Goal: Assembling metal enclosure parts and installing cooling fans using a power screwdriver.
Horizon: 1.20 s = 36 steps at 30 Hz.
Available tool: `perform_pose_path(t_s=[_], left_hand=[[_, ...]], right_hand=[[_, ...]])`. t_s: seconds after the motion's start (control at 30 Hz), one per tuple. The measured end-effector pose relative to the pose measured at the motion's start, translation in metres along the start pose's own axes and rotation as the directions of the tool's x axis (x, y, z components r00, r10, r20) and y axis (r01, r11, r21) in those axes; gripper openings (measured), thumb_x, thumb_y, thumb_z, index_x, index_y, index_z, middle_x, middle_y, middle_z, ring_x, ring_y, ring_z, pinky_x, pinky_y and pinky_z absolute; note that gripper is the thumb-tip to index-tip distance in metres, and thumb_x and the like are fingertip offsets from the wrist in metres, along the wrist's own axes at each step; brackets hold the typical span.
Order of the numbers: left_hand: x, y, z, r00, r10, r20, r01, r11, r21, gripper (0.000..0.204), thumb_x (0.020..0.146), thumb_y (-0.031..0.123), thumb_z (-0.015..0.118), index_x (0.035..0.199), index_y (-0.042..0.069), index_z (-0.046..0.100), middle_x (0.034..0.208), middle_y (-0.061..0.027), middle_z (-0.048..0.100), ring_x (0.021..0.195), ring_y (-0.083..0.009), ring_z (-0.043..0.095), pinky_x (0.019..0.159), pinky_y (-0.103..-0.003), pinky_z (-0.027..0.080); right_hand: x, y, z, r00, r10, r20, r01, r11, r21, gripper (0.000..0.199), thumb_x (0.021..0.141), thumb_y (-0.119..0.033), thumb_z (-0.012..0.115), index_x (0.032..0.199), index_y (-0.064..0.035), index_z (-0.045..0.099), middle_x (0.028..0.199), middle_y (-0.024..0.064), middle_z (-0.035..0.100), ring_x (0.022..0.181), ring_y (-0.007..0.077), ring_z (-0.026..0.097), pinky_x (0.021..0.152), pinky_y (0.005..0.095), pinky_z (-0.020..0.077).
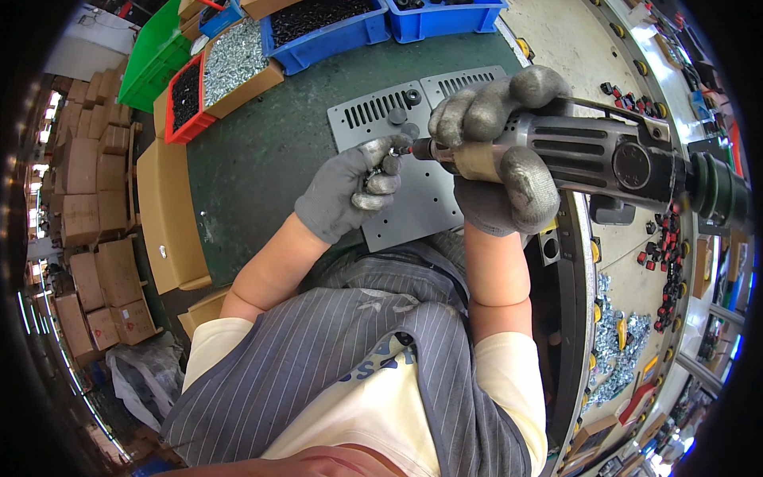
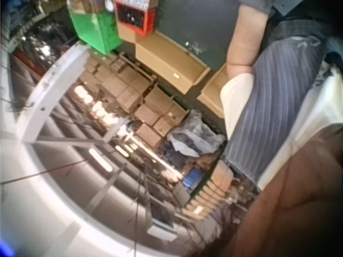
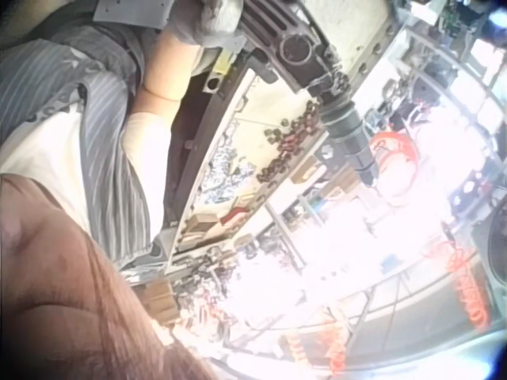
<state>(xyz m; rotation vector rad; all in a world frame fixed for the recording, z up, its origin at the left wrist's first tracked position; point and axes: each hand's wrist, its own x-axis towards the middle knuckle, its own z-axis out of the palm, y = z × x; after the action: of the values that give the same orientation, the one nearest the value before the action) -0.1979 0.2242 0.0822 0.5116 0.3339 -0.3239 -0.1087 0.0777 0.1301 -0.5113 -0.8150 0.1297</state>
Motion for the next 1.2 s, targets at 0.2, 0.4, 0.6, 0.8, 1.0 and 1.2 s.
perform_pose_path(t_s=[0.2,0.4,0.6,0.8,1.0,1.2], left_hand=[[0.003,-0.007,0.006,1.000,-0.008,-0.026,0.009,0.999,0.035,0.024,0.096,0.019,0.039,0.107,0.001,0.051,0.079,-0.0033,0.049,0.055,-0.0046,0.042,0.036,-0.014,0.031],[0.008,-0.012,0.000,0.997,-0.079,0.004,0.079,0.993,-0.091,0.025,0.095,0.016,0.038,0.110,0.000,0.050,0.079,-0.0033,0.048,0.056,-0.0051,0.042,0.036,-0.015,0.031],[0.010,-0.016,-0.002,0.997,-0.066,0.051,0.071,0.992,-0.109,0.028,0.092,0.017,0.044,0.115,0.001,0.046,0.080,-0.0011,0.050,0.059,-0.0045,0.040,0.039,-0.014,0.032],[0.010,-0.018,0.001,0.999,-0.019,0.031,0.020,0.999,-0.036,0.027,0.092,0.019,0.045,0.112,0.001,0.048,0.080,-0.0007,0.050,0.058,-0.0044,0.040,0.040,-0.014,0.032],[0.002,-0.011,0.003,0.998,0.038,0.054,-0.055,0.934,0.352,0.037,0.092,0.026,0.048,0.115,-0.002,0.051,0.069,0.0005,0.050,0.058,-0.0028,0.042,0.039,-0.016,0.029],[0.052,0.040,-0.025,0.800,0.550,0.241,-0.232,-0.086,0.969,0.028,0.087,0.028,0.054,0.108,0.012,0.062,0.077,-0.0064,0.061,0.064,-0.0155,0.058,0.059,-0.029,0.049]], right_hand=[[-0.002,-0.007,-0.001,0.997,-0.049,0.065,0.052,0.998,-0.044,0.041,0.074,-0.015,0.060,0.112,-0.0090,0.043,0.070,0.0044,0.047,0.055,0.0172,0.048,0.053,0.0318,0.0438],[-0.010,-0.012,0.001,0.998,-0.055,0.037,0.058,0.996,-0.070,0.036,0.076,-0.011,0.060,0.109,-0.0100,0.044,0.071,0.0052,0.049,0.054,0.0178,0.048,0.053,0.0329,0.0443],[-0.013,-0.010,-0.004,0.997,-0.075,0.019,0.075,0.996,-0.043,0.039,0.073,-0.011,0.060,0.108,-0.0095,0.044,0.073,0.0058,0.051,0.055,0.0183,0.050,0.053,0.0328,0.0457],[-0.014,-0.010,-0.011,0.997,-0.070,0.016,0.071,0.996,-0.057,0.045,0.072,-0.016,0.063,0.111,-0.0080,0.044,0.073,0.0051,0.050,0.055,0.0175,0.050,0.051,0.0311,0.0453],[-0.016,-0.013,-0.020,0.986,0.034,-0.161,-0.003,0.982,0.188,0.048,0.074,-0.028,0.057,0.113,-0.0023,0.046,0.076,0.0022,0.044,0.066,0.0128,0.040,0.060,0.0273,0.0328],[-0.021,-0.007,-0.028,0.930,0.074,-0.360,-0.011,0.985,0.174,0.045,0.074,-0.026,0.058,0.111,-0.0021,0.049,0.081,0.0049,0.050,0.070,0.0152,0.042,0.064,0.0292,0.0333]])
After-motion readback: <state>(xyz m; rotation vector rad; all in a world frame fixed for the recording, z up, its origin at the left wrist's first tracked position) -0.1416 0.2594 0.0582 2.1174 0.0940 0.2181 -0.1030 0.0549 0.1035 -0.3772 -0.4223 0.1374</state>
